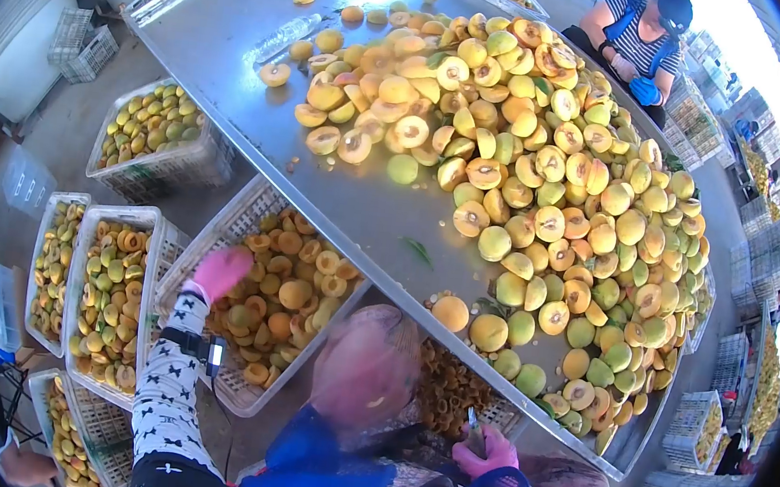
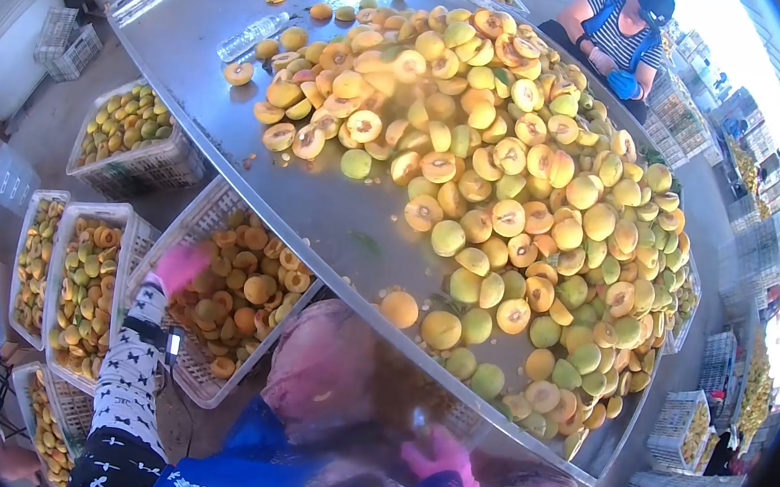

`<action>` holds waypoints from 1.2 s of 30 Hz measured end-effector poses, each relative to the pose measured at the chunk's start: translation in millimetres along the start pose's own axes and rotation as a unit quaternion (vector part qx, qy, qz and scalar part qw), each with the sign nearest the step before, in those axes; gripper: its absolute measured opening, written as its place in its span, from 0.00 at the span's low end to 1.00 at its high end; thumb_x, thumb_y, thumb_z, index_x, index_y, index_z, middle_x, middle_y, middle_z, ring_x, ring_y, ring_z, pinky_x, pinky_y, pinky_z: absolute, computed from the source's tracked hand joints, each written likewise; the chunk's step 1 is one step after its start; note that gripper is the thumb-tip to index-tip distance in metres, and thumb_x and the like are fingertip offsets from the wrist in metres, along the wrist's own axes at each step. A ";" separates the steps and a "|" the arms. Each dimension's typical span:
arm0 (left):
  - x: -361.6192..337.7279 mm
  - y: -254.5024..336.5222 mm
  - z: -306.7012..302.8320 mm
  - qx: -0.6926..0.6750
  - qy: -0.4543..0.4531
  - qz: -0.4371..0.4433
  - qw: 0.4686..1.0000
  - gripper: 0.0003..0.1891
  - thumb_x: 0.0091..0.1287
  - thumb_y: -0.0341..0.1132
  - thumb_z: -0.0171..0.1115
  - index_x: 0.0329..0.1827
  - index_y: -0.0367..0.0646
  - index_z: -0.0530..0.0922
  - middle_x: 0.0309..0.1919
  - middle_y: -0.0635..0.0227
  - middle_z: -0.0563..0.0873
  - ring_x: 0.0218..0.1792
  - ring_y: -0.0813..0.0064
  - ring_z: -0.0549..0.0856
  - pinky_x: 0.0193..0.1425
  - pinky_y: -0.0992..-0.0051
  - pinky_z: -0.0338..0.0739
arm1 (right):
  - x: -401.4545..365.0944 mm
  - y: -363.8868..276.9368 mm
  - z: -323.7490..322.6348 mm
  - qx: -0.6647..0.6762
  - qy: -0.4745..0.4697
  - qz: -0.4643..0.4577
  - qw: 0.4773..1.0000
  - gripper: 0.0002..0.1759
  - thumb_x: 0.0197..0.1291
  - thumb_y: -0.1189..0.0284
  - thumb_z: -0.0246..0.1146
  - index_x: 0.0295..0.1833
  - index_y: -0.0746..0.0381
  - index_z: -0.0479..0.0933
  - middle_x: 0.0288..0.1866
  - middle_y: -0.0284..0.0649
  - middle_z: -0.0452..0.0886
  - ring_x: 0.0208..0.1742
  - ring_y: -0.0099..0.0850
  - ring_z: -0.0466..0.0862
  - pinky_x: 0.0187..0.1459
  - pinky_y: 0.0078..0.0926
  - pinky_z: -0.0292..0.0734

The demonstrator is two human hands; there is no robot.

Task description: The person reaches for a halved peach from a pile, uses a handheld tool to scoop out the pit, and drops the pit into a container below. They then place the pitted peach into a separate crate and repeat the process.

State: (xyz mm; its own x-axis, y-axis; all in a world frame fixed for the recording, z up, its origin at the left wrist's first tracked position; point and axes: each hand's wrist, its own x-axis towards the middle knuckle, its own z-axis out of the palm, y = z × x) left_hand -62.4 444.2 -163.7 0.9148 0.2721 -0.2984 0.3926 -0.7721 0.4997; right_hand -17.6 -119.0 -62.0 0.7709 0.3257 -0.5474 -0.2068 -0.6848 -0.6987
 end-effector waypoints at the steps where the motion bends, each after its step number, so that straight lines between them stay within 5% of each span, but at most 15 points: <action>1: 10.2 35.2 -23.8 -0.307 0.126 -0.099 0.938 0.15 0.73 0.41 0.62 0.58 0.48 0.83 0.45 0.59 0.88 0.43 0.65 0.87 0.48 0.70 0.81 | 1.7 -2.3 -4.5 0.004 -0.010 -0.011 1.000 0.23 0.57 0.69 0.71 0.57 0.64 0.76 0.31 0.32 0.83 0.28 0.20 0.81 0.34 0.22 0.77; 3: 53.7 67.2 -53.9 -0.445 0.232 0.025 0.865 0.18 0.70 0.42 0.66 0.58 0.42 0.83 0.46 0.56 0.87 0.46 0.65 0.86 0.52 0.70 0.79 | 3.8 -28.6 -25.3 0.064 -0.047 0.014 0.997 0.25 0.58 0.66 0.72 0.59 0.63 0.77 0.38 0.36 0.86 0.34 0.22 0.85 0.41 0.25 0.81; 5: 94.1 108.4 -89.4 -0.194 0.331 0.134 0.914 0.23 0.70 0.44 0.65 0.64 0.41 0.79 0.56 0.49 0.83 0.58 0.58 0.82 0.63 0.64 0.75 | 2.6 -38.6 -41.7 0.125 -0.040 0.015 0.991 0.22 0.60 0.70 0.71 0.59 0.64 0.77 0.37 0.34 0.86 0.34 0.20 0.84 0.40 0.22 0.81; 7: 168.7 99.8 -99.0 0.019 0.399 0.172 0.901 0.26 0.71 0.46 0.64 0.68 0.44 0.76 0.63 0.51 0.78 0.65 0.54 0.76 0.69 0.61 0.69 | 3.2 -44.7 -59.6 0.189 -0.027 0.018 0.982 0.20 0.61 0.74 0.69 0.58 0.64 0.78 0.36 0.32 0.85 0.34 0.18 0.83 0.38 0.19 0.80; 10: 321.9 48.1 -89.0 0.072 0.338 0.207 0.915 0.31 0.70 0.52 0.63 0.73 0.50 0.72 0.70 0.51 0.72 0.70 0.50 0.70 0.73 0.56 0.64 | 2.4 -38.1 -79.6 0.260 0.003 0.002 0.966 0.20 0.61 0.75 0.70 0.59 0.64 0.78 0.35 0.31 0.84 0.35 0.18 0.83 0.37 0.18 0.80; 12: 348.1 80.2 -86.0 0.125 0.279 0.181 0.935 0.34 0.68 0.56 0.64 0.74 0.53 0.71 0.71 0.51 0.71 0.71 0.48 0.69 0.74 0.56 0.63 | 6.2 -8.4 -86.4 0.256 0.028 0.001 0.966 0.22 0.60 0.78 0.69 0.60 0.66 0.76 0.37 0.35 0.85 0.35 0.20 0.83 0.38 0.19 0.80; 14: 308.8 173.0 -86.5 0.283 0.245 0.112 0.920 0.35 0.65 0.60 0.65 0.73 0.55 0.72 0.70 0.49 0.72 0.70 0.49 0.70 0.74 0.57 0.64 | 12.9 20.6 -93.0 0.200 0.053 0.002 0.978 0.24 0.60 0.83 0.68 0.62 0.69 0.72 0.41 0.41 0.85 0.36 0.23 0.83 0.38 0.21 0.80; 18: 287.4 251.8 -55.8 -0.093 0.333 0.058 0.937 0.37 0.60 0.56 0.72 0.70 0.48 0.74 0.64 0.48 0.75 0.68 0.51 0.72 0.72 0.60 0.66 | 17.9 -4.6 -112.3 0.387 0.020 -0.002 0.922 0.22 0.55 0.80 0.72 0.56 0.66 0.77 0.39 0.37 0.85 0.39 0.23 0.84 0.42 0.21 0.80; 19: 278.0 259.8 -46.2 -0.166 0.325 0.093 0.926 0.36 0.59 0.52 0.74 0.68 0.45 0.76 0.63 0.48 0.75 0.66 0.52 0.74 0.70 0.60 0.69 | 21.8 -10.8 -120.9 0.332 0.010 -0.008 0.943 0.21 0.56 0.82 0.70 0.56 0.65 0.77 0.39 0.37 0.85 0.38 0.23 0.84 0.41 0.22 0.80; 20: 287.4 246.7 -35.8 -0.025 0.387 0.251 0.887 0.33 0.58 0.49 0.75 0.66 0.46 0.78 0.62 0.50 0.76 0.62 0.53 0.77 0.68 0.61 0.71 | 25.5 -12.9 -123.1 0.346 0.014 -0.012 0.938 0.22 0.56 0.82 0.70 0.57 0.67 0.76 0.38 0.39 0.85 0.36 0.23 0.83 0.40 0.22 0.80; 23: 267.7 272.4 -10.0 -0.225 0.255 0.162 0.926 0.31 0.58 0.44 0.76 0.65 0.47 0.79 0.63 0.52 0.74 0.62 0.57 0.77 0.67 0.63 0.72 | 22.5 -20.6 -125.9 0.376 0.035 0.008 0.926 0.23 0.56 0.81 0.68 0.58 0.69 0.75 0.38 0.41 0.85 0.32 0.21 0.81 0.38 0.20 0.79; 25: 246.8 302.4 -2.7 -0.374 0.163 0.112 0.906 0.30 0.58 0.41 0.76 0.65 0.47 0.79 0.64 0.53 0.72 0.63 0.58 0.75 0.68 0.64 0.71 | 19.8 -12.7 -125.7 0.394 0.009 0.002 0.919 0.19 0.61 0.78 0.69 0.58 0.65 0.77 0.40 0.32 0.83 0.38 0.21 0.82 0.41 0.21 0.79; 28: 235.7 326.4 28.5 -0.208 0.238 0.242 0.917 0.30 0.58 0.39 0.75 0.65 0.48 0.79 0.65 0.53 0.70 0.63 0.57 0.74 0.69 0.64 0.70 | 17.2 -2.5 -120.1 0.409 0.016 0.004 0.912 0.20 0.61 0.77 0.69 0.59 0.65 0.76 0.40 0.32 0.83 0.38 0.20 0.82 0.41 0.20 0.78; 32: 196.8 393.9 53.8 -0.226 0.194 0.291 0.909 0.30 0.55 0.39 0.77 0.64 0.50 0.80 0.69 0.53 0.66 0.70 0.53 0.69 0.73 0.62 0.67 | 5.8 0.7 -120.6 0.411 0.014 -0.026 0.911 0.21 0.61 0.75 0.70 0.59 0.64 0.77 0.40 0.31 0.84 0.39 0.19 0.82 0.40 0.20 0.78; 36: 192.8 439.5 57.7 -0.113 0.128 0.467 0.868 0.30 0.55 0.40 0.78 0.63 0.50 0.81 0.67 0.55 0.71 0.70 0.57 0.70 0.74 0.62 0.67 | -3.0 9.3 -123.8 0.368 0.030 -0.029 0.929 0.21 0.61 0.76 0.69 0.59 0.63 0.77 0.40 0.31 0.83 0.38 0.18 0.82 0.40 0.19 0.78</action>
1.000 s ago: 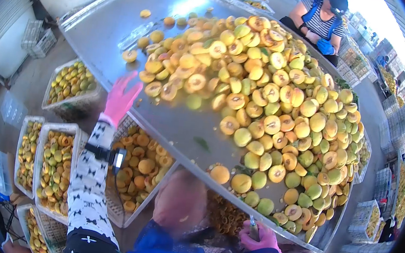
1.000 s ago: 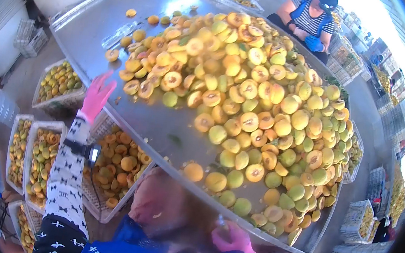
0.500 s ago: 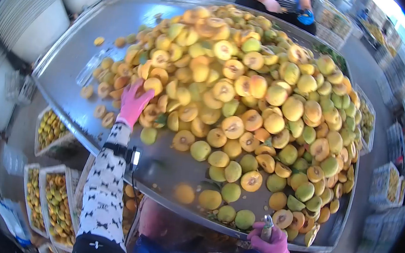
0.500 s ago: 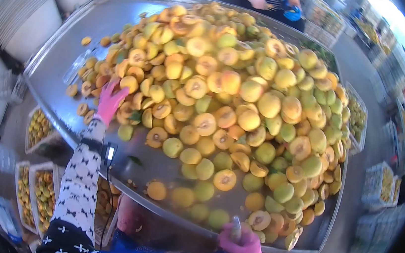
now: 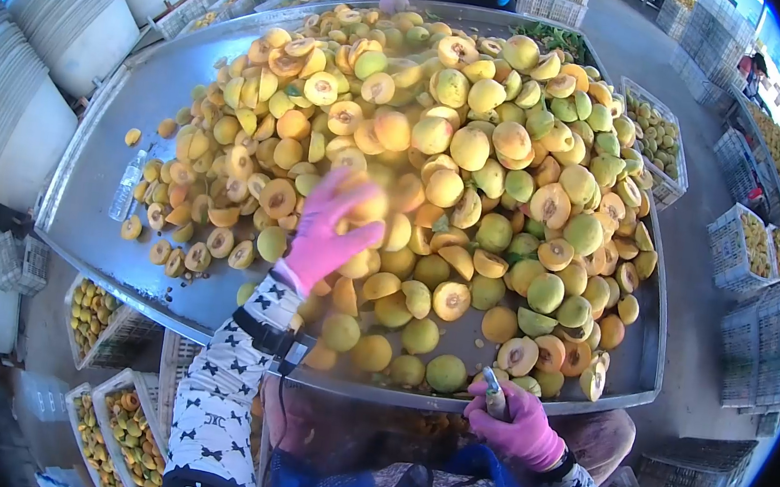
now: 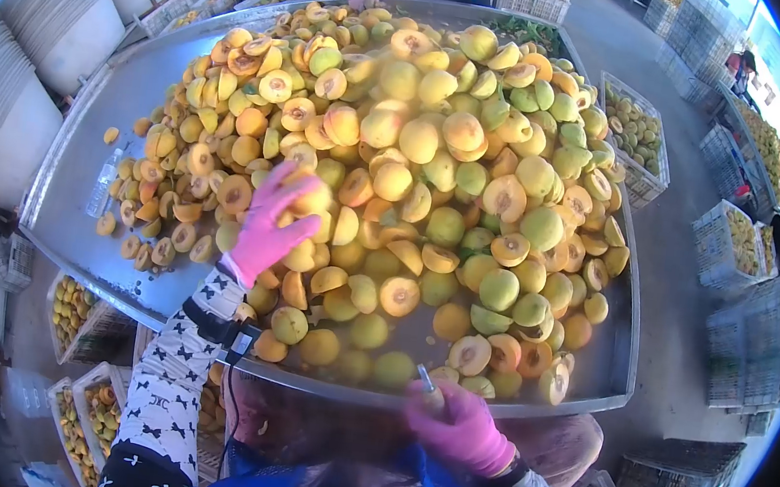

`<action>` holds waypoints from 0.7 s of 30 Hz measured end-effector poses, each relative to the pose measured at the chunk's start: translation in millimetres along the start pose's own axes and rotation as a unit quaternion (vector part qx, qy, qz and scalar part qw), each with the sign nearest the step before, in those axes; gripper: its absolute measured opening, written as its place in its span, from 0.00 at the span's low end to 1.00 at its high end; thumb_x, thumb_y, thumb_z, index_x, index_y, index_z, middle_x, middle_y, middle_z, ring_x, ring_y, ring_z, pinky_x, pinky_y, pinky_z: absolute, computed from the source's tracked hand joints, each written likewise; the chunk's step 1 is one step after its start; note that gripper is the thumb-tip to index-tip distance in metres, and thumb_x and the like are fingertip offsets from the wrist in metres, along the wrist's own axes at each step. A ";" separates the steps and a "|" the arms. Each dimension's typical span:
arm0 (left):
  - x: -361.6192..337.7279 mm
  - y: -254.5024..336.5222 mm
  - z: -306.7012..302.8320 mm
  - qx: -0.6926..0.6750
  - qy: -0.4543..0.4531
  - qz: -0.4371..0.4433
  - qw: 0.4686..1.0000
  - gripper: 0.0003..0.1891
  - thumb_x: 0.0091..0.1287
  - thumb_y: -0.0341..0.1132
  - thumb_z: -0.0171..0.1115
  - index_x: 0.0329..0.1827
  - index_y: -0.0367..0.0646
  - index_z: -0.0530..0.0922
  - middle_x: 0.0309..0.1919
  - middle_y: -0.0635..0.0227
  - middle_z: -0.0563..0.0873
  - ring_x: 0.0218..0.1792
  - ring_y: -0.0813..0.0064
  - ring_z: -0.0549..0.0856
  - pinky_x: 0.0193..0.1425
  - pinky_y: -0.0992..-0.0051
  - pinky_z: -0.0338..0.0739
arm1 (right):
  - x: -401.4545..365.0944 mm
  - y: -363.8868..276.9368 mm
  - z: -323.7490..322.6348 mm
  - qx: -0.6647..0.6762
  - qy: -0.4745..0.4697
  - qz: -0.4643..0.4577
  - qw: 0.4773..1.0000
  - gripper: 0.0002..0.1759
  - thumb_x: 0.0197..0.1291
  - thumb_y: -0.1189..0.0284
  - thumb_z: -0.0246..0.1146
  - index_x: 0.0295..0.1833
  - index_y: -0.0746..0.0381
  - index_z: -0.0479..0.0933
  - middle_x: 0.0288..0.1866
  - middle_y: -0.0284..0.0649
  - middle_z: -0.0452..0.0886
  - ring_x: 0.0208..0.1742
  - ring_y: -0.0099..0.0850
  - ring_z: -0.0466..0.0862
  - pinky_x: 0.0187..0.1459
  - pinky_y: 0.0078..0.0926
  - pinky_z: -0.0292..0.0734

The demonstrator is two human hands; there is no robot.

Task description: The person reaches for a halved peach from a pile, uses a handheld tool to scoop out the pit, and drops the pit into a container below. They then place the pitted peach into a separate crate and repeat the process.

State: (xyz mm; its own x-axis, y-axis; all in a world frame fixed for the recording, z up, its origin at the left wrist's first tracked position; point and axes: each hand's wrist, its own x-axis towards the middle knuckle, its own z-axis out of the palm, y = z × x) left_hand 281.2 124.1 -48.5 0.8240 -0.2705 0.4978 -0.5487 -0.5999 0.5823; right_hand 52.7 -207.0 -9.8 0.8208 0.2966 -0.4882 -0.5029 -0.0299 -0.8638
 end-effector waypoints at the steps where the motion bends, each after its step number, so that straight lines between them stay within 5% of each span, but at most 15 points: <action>1: 11.1 2.6 0.3 0.000 -0.046 0.051 0.998 0.29 0.56 0.40 0.78 0.63 0.50 0.81 0.66 0.56 0.73 0.70 0.58 0.71 0.74 0.62 0.67 | -3.1 -3.4 -3.2 0.004 0.004 -0.008 1.000 0.21 0.61 0.76 0.69 0.60 0.63 0.76 0.39 0.31 0.83 0.38 0.18 0.82 0.40 0.19 0.78; 3: 34.7 21.5 3.0 -0.162 -0.067 -0.080 0.981 0.26 0.61 0.40 0.75 0.63 0.45 0.80 0.63 0.60 0.80 0.66 0.61 0.76 0.72 0.65 0.69 | -12.3 -7.0 -8.9 0.017 0.013 -0.023 1.000 0.21 0.61 0.76 0.69 0.60 0.63 0.76 0.39 0.32 0.83 0.38 0.19 0.82 0.40 0.19 0.79; 8: 152.8 -16.6 14.4 -0.105 0.069 -0.074 0.989 0.30 0.66 0.43 0.71 0.69 0.41 0.75 0.67 0.54 0.77 0.69 0.64 0.74 0.72 0.69 0.68 | -17.9 16.6 -36.1 0.154 0.042 -0.045 0.986 0.22 0.61 0.80 0.69 0.60 0.64 0.75 0.40 0.32 0.83 0.39 0.21 0.83 0.42 0.21 0.80; 11: 209.5 -44.0 31.8 0.100 0.016 -0.014 0.995 0.35 0.66 0.48 0.71 0.72 0.41 0.71 0.69 0.51 0.75 0.72 0.62 0.72 0.74 0.69 0.66 | -18.9 23.5 -46.4 0.195 0.013 -0.045 0.980 0.23 0.62 0.79 0.69 0.62 0.62 0.75 0.47 0.33 0.83 0.44 0.21 0.82 0.48 0.21 0.79; 14: 249.2 -33.8 73.7 -0.100 -0.065 -0.150 0.982 0.42 0.64 0.57 0.69 0.74 0.39 0.68 0.70 0.50 0.74 0.73 0.59 0.70 0.76 0.67 0.63 | -13.5 26.7 -48.0 0.190 0.013 -0.087 0.978 0.24 0.63 0.80 0.68 0.65 0.64 0.73 0.45 0.38 0.84 0.41 0.22 0.82 0.42 0.20 0.80; 16: 251.8 -19.3 91.4 0.165 -0.100 -0.087 0.977 0.45 0.62 0.67 0.63 0.68 0.35 0.74 0.69 0.48 0.74 0.72 0.58 0.71 0.77 0.65 0.62 | -14.9 30.2 -51.3 0.179 -0.001 -0.098 0.979 0.24 0.63 0.78 0.68 0.64 0.63 0.74 0.49 0.35 0.83 0.48 0.21 0.80 0.50 0.21 0.77; 18: 242.5 -17.9 95.1 0.205 -0.059 -0.096 0.972 0.41 0.61 0.66 0.65 0.63 0.36 0.79 0.66 0.50 0.77 0.69 0.58 0.73 0.74 0.66 0.65 | -15.5 26.1 -52.6 0.186 -0.019 -0.088 0.978 0.22 0.63 0.75 0.69 0.63 0.62 0.77 0.56 0.31 0.80 0.57 0.21 0.77 0.60 0.24 0.73; 21: 221.2 6.5 81.5 0.085 -0.156 -0.174 0.969 0.39 0.60 0.65 0.67 0.60 0.36 0.81 0.63 0.52 0.79 0.65 0.58 0.77 0.71 0.66 0.68 | -15.3 21.6 -53.3 0.170 -0.015 -0.075 0.983 0.20 0.62 0.73 0.69 0.60 0.61 0.78 0.45 0.29 0.83 0.45 0.16 0.80 0.48 0.19 0.76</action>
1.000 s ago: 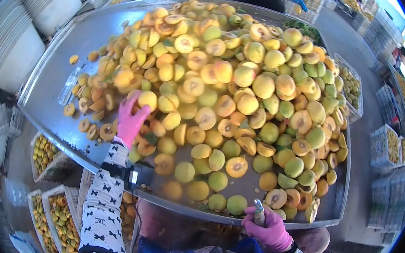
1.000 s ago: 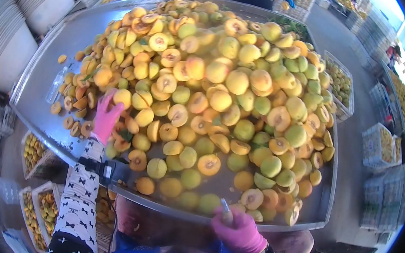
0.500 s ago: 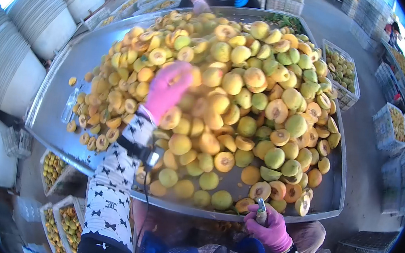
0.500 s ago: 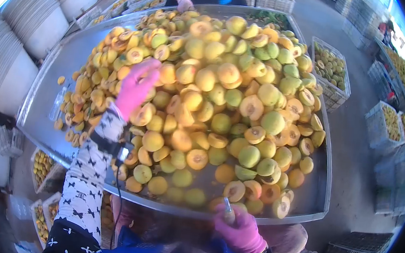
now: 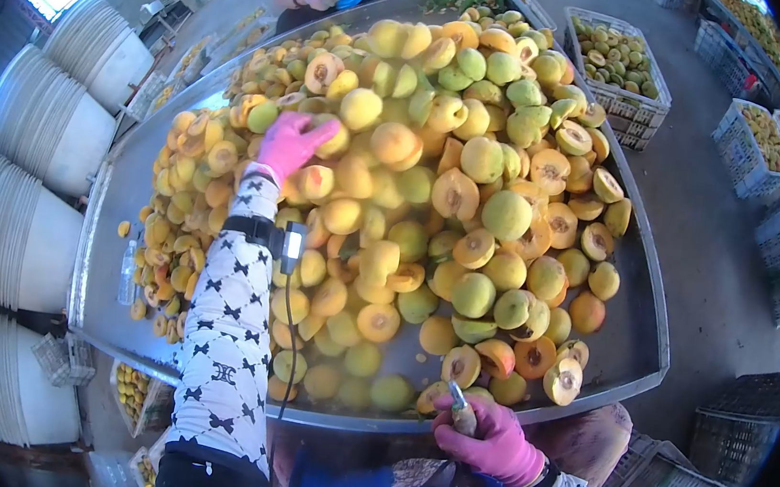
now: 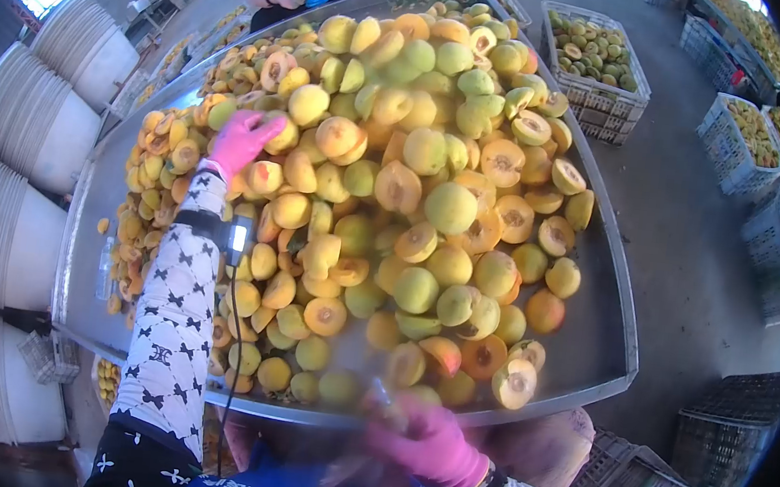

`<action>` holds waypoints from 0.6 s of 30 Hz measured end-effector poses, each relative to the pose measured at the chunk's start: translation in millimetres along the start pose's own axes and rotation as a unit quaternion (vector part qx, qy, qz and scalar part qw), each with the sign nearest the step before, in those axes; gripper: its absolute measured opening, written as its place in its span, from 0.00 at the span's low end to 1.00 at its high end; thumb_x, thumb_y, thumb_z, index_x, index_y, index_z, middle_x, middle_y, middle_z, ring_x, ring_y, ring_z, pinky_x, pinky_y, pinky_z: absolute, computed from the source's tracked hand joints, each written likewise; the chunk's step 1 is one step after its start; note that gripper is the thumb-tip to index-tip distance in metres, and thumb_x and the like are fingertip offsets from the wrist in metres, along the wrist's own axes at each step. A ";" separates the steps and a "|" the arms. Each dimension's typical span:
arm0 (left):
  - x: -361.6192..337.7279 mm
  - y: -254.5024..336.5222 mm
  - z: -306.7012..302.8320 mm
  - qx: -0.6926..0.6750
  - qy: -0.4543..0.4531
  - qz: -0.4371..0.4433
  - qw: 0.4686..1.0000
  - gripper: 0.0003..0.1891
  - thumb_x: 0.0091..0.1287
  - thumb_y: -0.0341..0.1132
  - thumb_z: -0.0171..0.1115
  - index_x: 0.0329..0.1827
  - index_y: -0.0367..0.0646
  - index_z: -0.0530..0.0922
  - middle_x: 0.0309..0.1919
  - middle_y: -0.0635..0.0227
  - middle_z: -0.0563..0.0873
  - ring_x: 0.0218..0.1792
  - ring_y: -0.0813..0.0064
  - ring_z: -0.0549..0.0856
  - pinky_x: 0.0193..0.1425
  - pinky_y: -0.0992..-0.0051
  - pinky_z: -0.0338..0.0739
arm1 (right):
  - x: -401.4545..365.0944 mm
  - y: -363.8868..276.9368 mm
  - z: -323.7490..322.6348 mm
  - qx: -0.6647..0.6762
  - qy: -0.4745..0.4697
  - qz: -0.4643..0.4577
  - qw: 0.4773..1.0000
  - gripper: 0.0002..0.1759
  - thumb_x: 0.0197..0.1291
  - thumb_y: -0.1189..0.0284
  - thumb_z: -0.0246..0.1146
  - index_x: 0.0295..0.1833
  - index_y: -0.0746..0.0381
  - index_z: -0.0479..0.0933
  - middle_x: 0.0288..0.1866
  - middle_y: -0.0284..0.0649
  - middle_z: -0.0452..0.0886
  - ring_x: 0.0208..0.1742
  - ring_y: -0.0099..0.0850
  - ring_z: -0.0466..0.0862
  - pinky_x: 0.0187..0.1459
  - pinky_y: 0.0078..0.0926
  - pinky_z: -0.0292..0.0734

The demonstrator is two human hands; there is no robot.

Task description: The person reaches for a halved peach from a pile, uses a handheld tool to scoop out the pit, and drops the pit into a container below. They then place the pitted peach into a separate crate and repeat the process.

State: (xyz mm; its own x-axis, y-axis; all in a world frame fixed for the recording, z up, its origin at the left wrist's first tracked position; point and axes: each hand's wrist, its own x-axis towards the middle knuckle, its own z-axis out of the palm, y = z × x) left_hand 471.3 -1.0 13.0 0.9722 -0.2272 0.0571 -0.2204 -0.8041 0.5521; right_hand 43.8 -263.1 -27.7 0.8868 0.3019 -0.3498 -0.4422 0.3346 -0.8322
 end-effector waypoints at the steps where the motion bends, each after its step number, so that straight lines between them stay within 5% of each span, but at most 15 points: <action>1: -28.0 14.3 -1.8 -0.048 -0.046 -0.038 0.997 0.37 0.59 0.62 0.70 0.59 0.37 0.81 0.59 0.52 0.81 0.59 0.58 0.81 0.66 0.66 0.73 | -0.5 -3.1 2.8 0.012 0.003 0.024 1.000 0.19 0.62 0.73 0.69 0.59 0.61 0.79 0.43 0.29 0.83 0.42 0.15 0.80 0.46 0.18 0.76; 3: -41.8 -14.5 25.0 0.059 0.078 0.069 0.993 0.36 0.58 0.59 0.72 0.60 0.38 0.81 0.55 0.54 0.83 0.56 0.59 0.83 0.63 0.67 0.75 | 0.5 -1.1 8.5 0.006 0.007 0.006 1.000 0.19 0.63 0.75 0.68 0.60 0.62 0.77 0.41 0.29 0.82 0.41 0.15 0.80 0.44 0.16 0.76; 7: -85.5 7.9 36.5 -0.137 0.013 0.022 0.990 0.34 0.57 0.56 0.73 0.60 0.39 0.80 0.57 0.56 0.83 0.57 0.59 0.82 0.65 0.66 0.74 | -3.7 5.3 18.1 0.018 0.008 -0.043 0.999 0.20 0.65 0.76 0.66 0.61 0.62 0.75 0.39 0.29 0.81 0.40 0.17 0.80 0.43 0.17 0.76; 9: -99.0 8.1 39.2 -0.079 0.044 0.090 0.992 0.34 0.57 0.54 0.74 0.60 0.39 0.80 0.57 0.57 0.84 0.56 0.60 0.83 0.63 0.66 0.76 | -3.9 3.3 19.5 0.013 0.012 -0.042 0.999 0.19 0.65 0.77 0.66 0.61 0.62 0.75 0.40 0.28 0.81 0.39 0.17 0.80 0.43 0.17 0.76; 10: -102.5 2.1 44.4 -0.187 -0.001 0.072 0.980 0.33 0.57 0.54 0.74 0.59 0.38 0.80 0.55 0.58 0.85 0.55 0.63 0.84 0.61 0.67 0.76 | -1.9 11.9 19.1 0.032 0.022 -0.044 0.998 0.19 0.63 0.74 0.68 0.58 0.62 0.77 0.39 0.30 0.82 0.39 0.20 0.80 0.43 0.21 0.76; 11: -109.2 8.8 39.8 -0.133 -0.006 0.118 0.984 0.33 0.58 0.54 0.74 0.59 0.38 0.80 0.54 0.60 0.85 0.53 0.67 0.85 0.59 0.69 0.78 | 1.6 19.3 17.8 -0.016 0.043 -0.064 0.997 0.18 0.61 0.72 0.69 0.57 0.61 0.78 0.38 0.32 0.82 0.39 0.22 0.81 0.42 0.22 0.77; 13: -108.5 13.6 33.3 -0.272 -0.168 0.037 0.947 0.33 0.59 0.55 0.73 0.60 0.41 0.81 0.53 0.59 0.86 0.51 0.67 0.85 0.58 0.68 0.78 | 3.6 28.0 13.2 -0.083 0.074 -0.093 0.989 0.18 0.59 0.70 0.70 0.54 0.61 0.80 0.37 0.35 0.82 0.39 0.27 0.82 0.42 0.26 0.77; 16: -102.6 89.2 1.8 -0.076 -0.175 -0.033 0.981 0.30 0.63 0.49 0.73 0.63 0.40 0.78 0.50 0.67 0.83 0.45 0.83 0.82 0.53 0.78 0.78 | 0.7 30.9 12.5 -0.074 0.083 -0.112 0.987 0.18 0.55 0.68 0.71 0.51 0.60 0.82 0.37 0.40 0.82 0.39 0.34 0.83 0.43 0.32 0.78; 18: -85.2 102.6 21.3 -0.092 -0.066 0.055 0.992 0.32 0.63 0.53 0.71 0.65 0.42 0.77 0.55 0.63 0.82 0.49 0.77 0.83 0.57 0.74 0.77 | 4.2 37.6 10.3 -0.109 0.084 -0.105 0.985 0.18 0.56 0.69 0.70 0.52 0.59 0.82 0.39 0.40 0.83 0.41 0.33 0.83 0.45 0.31 0.78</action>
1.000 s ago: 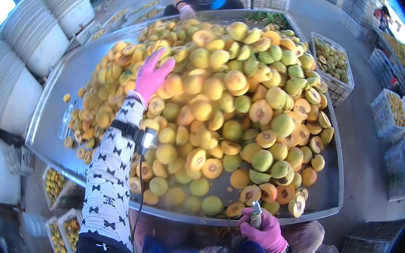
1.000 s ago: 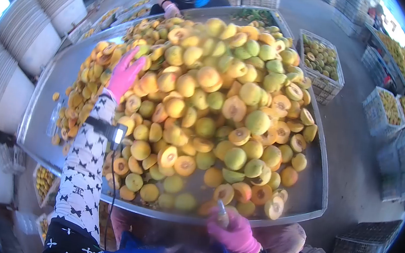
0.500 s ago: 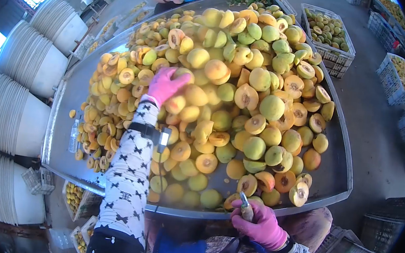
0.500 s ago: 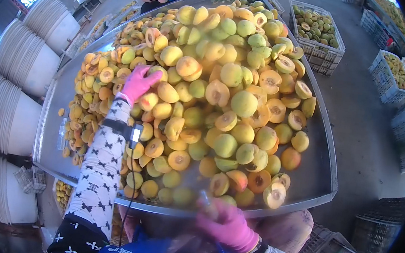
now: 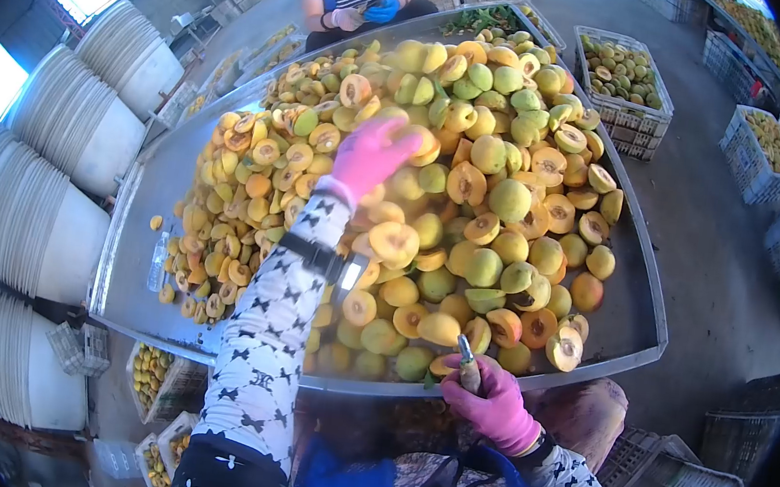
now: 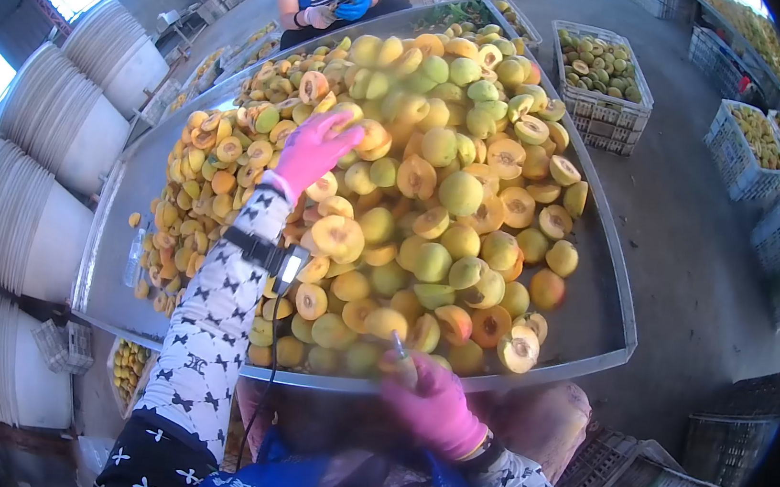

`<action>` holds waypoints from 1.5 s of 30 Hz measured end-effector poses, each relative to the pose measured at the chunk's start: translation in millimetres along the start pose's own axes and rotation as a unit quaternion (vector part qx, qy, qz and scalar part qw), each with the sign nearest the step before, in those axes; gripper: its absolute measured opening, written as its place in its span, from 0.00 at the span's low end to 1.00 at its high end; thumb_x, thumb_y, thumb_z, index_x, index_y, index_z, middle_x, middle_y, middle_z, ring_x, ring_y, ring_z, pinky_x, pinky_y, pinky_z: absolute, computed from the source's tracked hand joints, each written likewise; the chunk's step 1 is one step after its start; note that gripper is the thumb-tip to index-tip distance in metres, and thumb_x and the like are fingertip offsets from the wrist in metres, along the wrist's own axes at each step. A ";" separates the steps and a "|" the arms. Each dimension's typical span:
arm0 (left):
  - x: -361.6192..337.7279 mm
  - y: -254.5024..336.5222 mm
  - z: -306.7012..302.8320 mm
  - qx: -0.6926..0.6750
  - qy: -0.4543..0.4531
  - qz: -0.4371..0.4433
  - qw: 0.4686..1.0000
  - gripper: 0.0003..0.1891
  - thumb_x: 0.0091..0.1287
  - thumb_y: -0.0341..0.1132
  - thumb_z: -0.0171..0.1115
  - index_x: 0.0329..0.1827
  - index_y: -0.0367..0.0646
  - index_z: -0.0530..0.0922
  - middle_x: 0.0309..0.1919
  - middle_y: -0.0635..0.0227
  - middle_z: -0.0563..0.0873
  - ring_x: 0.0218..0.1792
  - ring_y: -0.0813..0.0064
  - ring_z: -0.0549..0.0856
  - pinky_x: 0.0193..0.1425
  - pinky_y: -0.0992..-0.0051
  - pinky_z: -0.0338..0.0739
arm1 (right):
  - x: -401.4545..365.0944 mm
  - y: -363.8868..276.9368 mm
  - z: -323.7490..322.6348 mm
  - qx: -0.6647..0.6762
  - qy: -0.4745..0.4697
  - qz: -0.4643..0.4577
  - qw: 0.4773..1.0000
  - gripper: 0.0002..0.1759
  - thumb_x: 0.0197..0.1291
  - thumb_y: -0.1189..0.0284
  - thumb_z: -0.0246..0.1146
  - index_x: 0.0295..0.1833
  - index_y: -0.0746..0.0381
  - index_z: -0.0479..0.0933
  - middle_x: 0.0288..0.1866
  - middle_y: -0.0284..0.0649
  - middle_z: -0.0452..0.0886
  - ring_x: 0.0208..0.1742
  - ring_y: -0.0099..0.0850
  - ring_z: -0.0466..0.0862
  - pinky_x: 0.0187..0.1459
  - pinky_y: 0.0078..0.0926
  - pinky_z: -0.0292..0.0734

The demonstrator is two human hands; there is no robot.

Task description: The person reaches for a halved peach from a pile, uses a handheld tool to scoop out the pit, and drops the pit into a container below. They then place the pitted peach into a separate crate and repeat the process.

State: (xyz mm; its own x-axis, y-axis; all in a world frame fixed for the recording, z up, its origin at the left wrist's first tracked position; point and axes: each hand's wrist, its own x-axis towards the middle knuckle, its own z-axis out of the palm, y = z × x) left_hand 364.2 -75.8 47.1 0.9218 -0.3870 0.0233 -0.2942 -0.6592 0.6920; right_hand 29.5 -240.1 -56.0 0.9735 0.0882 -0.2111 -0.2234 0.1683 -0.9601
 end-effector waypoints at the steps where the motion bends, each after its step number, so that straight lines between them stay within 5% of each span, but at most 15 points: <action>1: 16.1 0.3 13.5 -0.005 0.050 0.053 0.997 0.33 0.64 0.55 0.70 0.66 0.43 0.76 0.57 0.60 0.82 0.51 0.74 0.83 0.59 0.72 0.77 | -1.1 -3.7 -2.4 0.016 -0.008 0.002 1.000 0.18 0.57 0.68 0.70 0.53 0.59 0.82 0.40 0.39 0.83 0.42 0.30 0.83 0.46 0.29 0.78; 2: 41.2 -21.3 31.8 0.227 0.124 0.124 0.958 0.36 0.63 0.57 0.68 0.69 0.45 0.74 0.63 0.55 0.78 0.61 0.62 0.80 0.65 0.65 0.75 | -2.1 -7.3 -4.8 0.031 -0.016 0.003 0.999 0.18 0.58 0.68 0.70 0.54 0.59 0.82 0.41 0.38 0.84 0.43 0.27 0.83 0.47 0.28 0.78; 5: 47.8 -7.2 63.7 0.326 0.114 0.023 0.938 0.35 0.63 0.56 0.67 0.70 0.48 0.73 0.65 0.53 0.77 0.68 0.54 0.74 0.69 0.60 0.71 | -0.3 -7.0 -5.9 0.106 -0.045 -0.016 0.993 0.21 0.63 0.78 0.67 0.61 0.64 0.73 0.37 0.30 0.81 0.32 0.18 0.78 0.35 0.17 0.75; 9: 29.6 -14.4 70.5 0.251 -0.026 0.011 0.968 0.30 0.60 0.50 0.68 0.65 0.52 0.76 0.65 0.59 0.77 0.65 0.53 0.76 0.69 0.62 0.71 | 1.8 -11.8 -9.1 0.054 -0.059 -0.028 0.996 0.21 0.63 0.75 0.67 0.60 0.65 0.74 0.34 0.29 0.80 0.30 0.17 0.78 0.32 0.17 0.74; 10: 11.8 -14.1 67.9 0.253 -0.021 0.048 0.966 0.27 0.60 0.45 0.69 0.62 0.46 0.77 0.60 0.58 0.79 0.63 0.54 0.77 0.68 0.63 0.72 | 1.8 -15.3 -9.2 0.021 -0.060 -0.043 0.997 0.21 0.63 0.72 0.67 0.60 0.65 0.74 0.31 0.29 0.80 0.27 0.17 0.78 0.29 0.18 0.73; 14: -58.1 -25.0 46.6 -0.193 0.062 0.059 0.977 0.22 0.66 0.43 0.66 0.61 0.44 0.77 0.56 0.57 0.82 0.50 0.60 0.85 0.54 0.63 0.82 | -1.2 -14.5 -6.9 -0.094 -0.022 -0.036 0.995 0.25 0.59 0.60 0.67 0.58 0.65 0.77 0.36 0.52 0.84 0.40 0.47 0.86 0.43 0.39 0.79; 16: -107.4 -16.5 23.6 -0.555 0.001 0.017 0.832 0.22 0.70 0.46 0.62 0.61 0.42 0.76 0.55 0.57 0.83 0.50 0.61 0.85 0.53 0.65 0.82 | -1.2 -7.8 -3.2 -0.176 0.019 -0.083 0.981 0.24 0.58 0.61 0.70 0.52 0.66 0.77 0.34 0.54 0.83 0.37 0.49 0.86 0.39 0.41 0.79; 21: -209.2 -0.4 41.2 -0.365 0.135 0.041 0.920 0.23 0.75 0.48 0.49 0.65 0.43 0.73 0.58 0.53 0.83 0.50 0.58 0.85 0.51 0.63 0.83 | -1.4 -23.2 19.3 -0.176 0.015 -0.101 0.979 0.20 0.59 0.64 0.70 0.50 0.66 0.76 0.33 0.50 0.83 0.35 0.45 0.86 0.37 0.39 0.79; 22: -223.3 -3.4 45.8 -0.473 0.117 0.010 0.873 0.19 0.74 0.41 0.51 0.64 0.44 0.73 0.57 0.54 0.83 0.49 0.60 0.85 0.48 0.66 0.84 | -1.5 -26.1 28.3 -0.192 0.032 -0.172 0.966 0.20 0.59 0.65 0.70 0.51 0.65 0.76 0.34 0.49 0.83 0.35 0.46 0.86 0.37 0.39 0.79; 24: -254.6 -7.3 42.3 -0.788 -0.021 -0.041 0.614 0.23 0.73 0.45 0.52 0.68 0.46 0.72 0.63 0.53 0.79 0.58 0.54 0.82 0.56 0.61 0.81 | -5.3 -30.7 49.8 -0.219 0.068 -0.307 0.924 0.20 0.59 0.67 0.70 0.53 0.64 0.76 0.36 0.49 0.83 0.35 0.48 0.85 0.37 0.40 0.79; 28: -300.9 19.7 37.6 -0.793 -0.035 -0.010 0.608 0.26 0.73 0.47 0.54 0.69 0.43 0.71 0.66 0.52 0.77 0.63 0.48 0.78 0.68 0.50 0.72 | -14.9 -44.0 76.1 -0.347 0.093 -0.360 0.861 0.22 0.56 0.70 0.71 0.56 0.60 0.76 0.37 0.47 0.82 0.36 0.50 0.84 0.35 0.43 0.79; 37: -329.4 12.8 51.0 -0.723 0.040 0.058 0.687 0.18 0.78 0.36 0.50 0.68 0.40 0.68 0.60 0.56 0.77 0.59 0.60 0.80 0.66 0.60 0.74 | -26.3 -42.3 91.1 -0.522 0.098 -0.382 0.756 0.21 0.56 0.65 0.70 0.55 0.55 0.75 0.36 0.38 0.79 0.33 0.40 0.83 0.35 0.40 0.75; 42: -339.1 24.3 53.2 -0.501 0.111 0.101 0.852 0.18 0.74 0.31 0.57 0.66 0.44 0.71 0.55 0.58 0.81 0.58 0.61 0.81 0.63 0.61 0.78 | -32.8 -43.0 90.6 -0.557 0.095 -0.375 0.735 0.22 0.55 0.67 0.70 0.54 0.58 0.74 0.36 0.39 0.79 0.36 0.40 0.83 0.37 0.39 0.74; 44: -339.3 25.3 55.2 -0.536 0.106 0.064 0.835 0.17 0.73 0.30 0.58 0.64 0.44 0.72 0.54 0.59 0.81 0.56 0.63 0.82 0.60 0.63 0.79 | -33.2 -39.4 88.0 -0.572 0.084 -0.357 0.734 0.22 0.54 0.68 0.71 0.54 0.60 0.73 0.36 0.40 0.80 0.37 0.41 0.83 0.38 0.38 0.74; 45: -339.5 24.9 57.9 -0.622 0.090 0.029 0.778 0.17 0.73 0.30 0.59 0.63 0.44 0.72 0.54 0.59 0.81 0.55 0.64 0.83 0.59 0.63 0.80 | -32.0 -35.8 86.1 -0.578 0.076 -0.349 0.734 0.21 0.54 0.69 0.70 0.53 0.60 0.73 0.36 0.41 0.80 0.37 0.42 0.83 0.37 0.39 0.74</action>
State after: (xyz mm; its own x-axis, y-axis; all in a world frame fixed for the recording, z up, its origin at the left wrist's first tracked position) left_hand 29.3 1.9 14.7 0.9694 -0.2224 0.1041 0.0313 0.5323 0.8460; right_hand 2.1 -164.4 0.9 0.8451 0.2511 0.4719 0.4376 -0.8320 -0.3410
